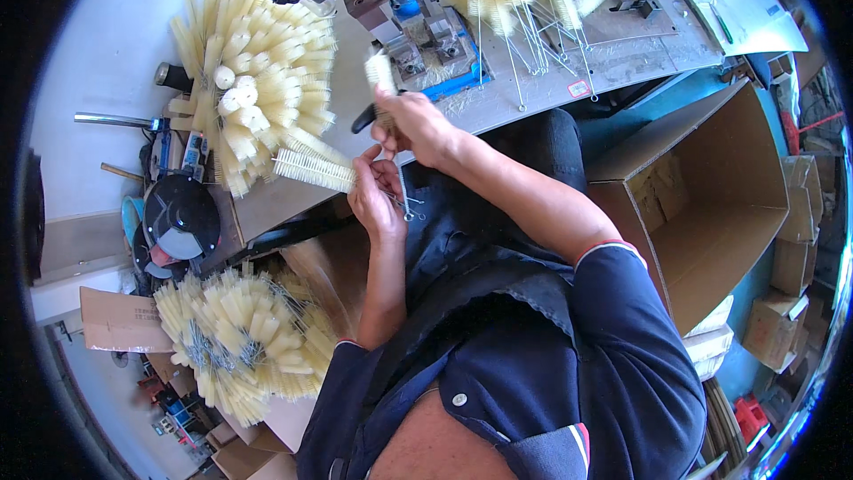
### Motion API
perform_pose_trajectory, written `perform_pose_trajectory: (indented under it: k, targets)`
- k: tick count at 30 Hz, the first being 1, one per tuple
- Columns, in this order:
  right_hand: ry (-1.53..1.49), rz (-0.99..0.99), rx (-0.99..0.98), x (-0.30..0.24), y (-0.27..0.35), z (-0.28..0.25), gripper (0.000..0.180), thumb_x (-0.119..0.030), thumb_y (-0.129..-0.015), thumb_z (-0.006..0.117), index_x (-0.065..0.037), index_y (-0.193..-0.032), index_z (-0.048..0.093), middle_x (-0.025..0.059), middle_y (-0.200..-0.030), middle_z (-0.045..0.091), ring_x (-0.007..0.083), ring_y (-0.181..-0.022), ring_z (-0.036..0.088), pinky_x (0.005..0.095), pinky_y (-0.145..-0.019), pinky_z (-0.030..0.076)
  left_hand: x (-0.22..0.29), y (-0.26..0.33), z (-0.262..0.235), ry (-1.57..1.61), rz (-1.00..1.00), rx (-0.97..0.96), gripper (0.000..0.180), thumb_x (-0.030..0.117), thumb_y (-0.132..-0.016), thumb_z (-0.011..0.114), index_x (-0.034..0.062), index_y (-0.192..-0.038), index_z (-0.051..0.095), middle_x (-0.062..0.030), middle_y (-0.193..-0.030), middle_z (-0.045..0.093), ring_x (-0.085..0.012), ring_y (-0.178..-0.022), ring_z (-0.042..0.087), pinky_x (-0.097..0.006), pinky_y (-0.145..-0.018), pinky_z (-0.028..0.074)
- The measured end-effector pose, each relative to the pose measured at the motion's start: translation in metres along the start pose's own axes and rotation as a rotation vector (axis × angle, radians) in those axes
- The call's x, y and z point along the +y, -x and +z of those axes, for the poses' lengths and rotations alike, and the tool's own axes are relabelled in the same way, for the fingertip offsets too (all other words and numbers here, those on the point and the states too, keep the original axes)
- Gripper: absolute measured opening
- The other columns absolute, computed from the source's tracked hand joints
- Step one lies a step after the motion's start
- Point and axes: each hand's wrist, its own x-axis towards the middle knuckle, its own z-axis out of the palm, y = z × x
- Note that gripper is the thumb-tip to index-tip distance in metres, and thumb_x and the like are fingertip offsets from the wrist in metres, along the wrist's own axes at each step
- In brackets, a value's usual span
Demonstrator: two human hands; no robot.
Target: Processing and assembling yellow industrial brushes using factory machinery and manual sorting.
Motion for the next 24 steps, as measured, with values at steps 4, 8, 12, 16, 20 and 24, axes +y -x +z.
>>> perform_pose_trajectory:
  k: [4, 8, 12, 16, 20, 24]
  targets:
    - [0.07, -0.144, 0.1, -0.013, 0.015, -0.035, 0.054, -0.048, -0.106, 0.046, -0.005, -0.075, 0.053, 0.0049, -0.054, 0.048, 0.0128, -0.039, 0.038, 0.0289, -0.04, 0.034, -0.003, -0.001, 0.0, -0.026, 0.004, 0.032, 0.052, 0.046, -0.108, 0.043, -0.0023, -0.118, 0.06, -0.0018, -0.074, 0.06, -0.0047, -0.052, 0.048, -0.02, -0.044, 0.036]
    - [-0.182, -0.124, 0.046, -0.028, 0.012, -0.055, 0.053, -0.05, -0.107, 0.041, -0.01, -0.073, 0.042, 0.0, -0.052, 0.037, 0.0087, -0.04, 0.028, 0.026, -0.038, 0.024, -0.005, -0.001, 0.008, -0.035, -0.001, 0.021, 0.052, 0.046, -0.108, 0.043, -0.0026, -0.118, 0.06, -0.0027, -0.074, 0.06, -0.0052, -0.052, 0.048, -0.02, -0.044, 0.037]
    - [-0.326, -0.048, 0.036, -0.035, 0.005, -0.057, 0.049, -0.052, -0.107, 0.041, -0.013, -0.077, 0.04, -0.0027, -0.053, 0.033, 0.0079, -0.041, 0.026, 0.0244, -0.037, 0.024, -0.006, 0.002, 0.013, -0.034, 0.005, -0.004, 0.052, 0.045, -0.108, 0.043, -0.003, -0.117, 0.06, -0.0031, -0.074, 0.06, -0.0058, -0.052, 0.049, -0.02, -0.045, 0.039]
    - [-0.432, -0.02, -0.014, -0.039, 0.005, -0.06, 0.047, -0.052, -0.107, 0.041, -0.014, -0.078, 0.039, -0.0038, -0.053, 0.033, 0.0073, -0.041, 0.026, 0.0238, -0.036, 0.023, -0.004, 0.003, 0.012, -0.04, 0.019, -0.004, 0.051, 0.045, -0.108, 0.042, -0.003, -0.116, 0.06, -0.003, -0.073, 0.059, -0.0061, -0.053, 0.049, -0.02, -0.045, 0.04]
    - [-0.462, -0.013, -0.082, -0.04, 0.006, -0.065, 0.042, -0.051, -0.107, 0.042, -0.016, -0.084, 0.041, -0.0044, -0.053, 0.032, 0.007, -0.042, 0.026, 0.0228, -0.036, 0.023, -0.003, 0.001, 0.011, -0.04, -0.002, 0.016, 0.05, 0.044, -0.108, 0.042, -0.0026, -0.116, 0.06, -0.0028, -0.074, 0.059, -0.0062, -0.053, 0.049, -0.021, -0.045, 0.04]
    - [-0.495, -0.02, -0.104, -0.039, 0.005, -0.067, 0.038, -0.05, -0.107, 0.043, -0.017, -0.089, 0.043, -0.0041, -0.054, 0.032, 0.0069, -0.042, 0.026, 0.0229, -0.037, 0.024, -0.003, 0.002, 0.012, -0.052, 0.008, 0.01, 0.05, 0.043, -0.108, 0.043, -0.0025, -0.117, 0.06, -0.0028, -0.074, 0.059, -0.0065, -0.054, 0.049, -0.021, -0.045, 0.04]
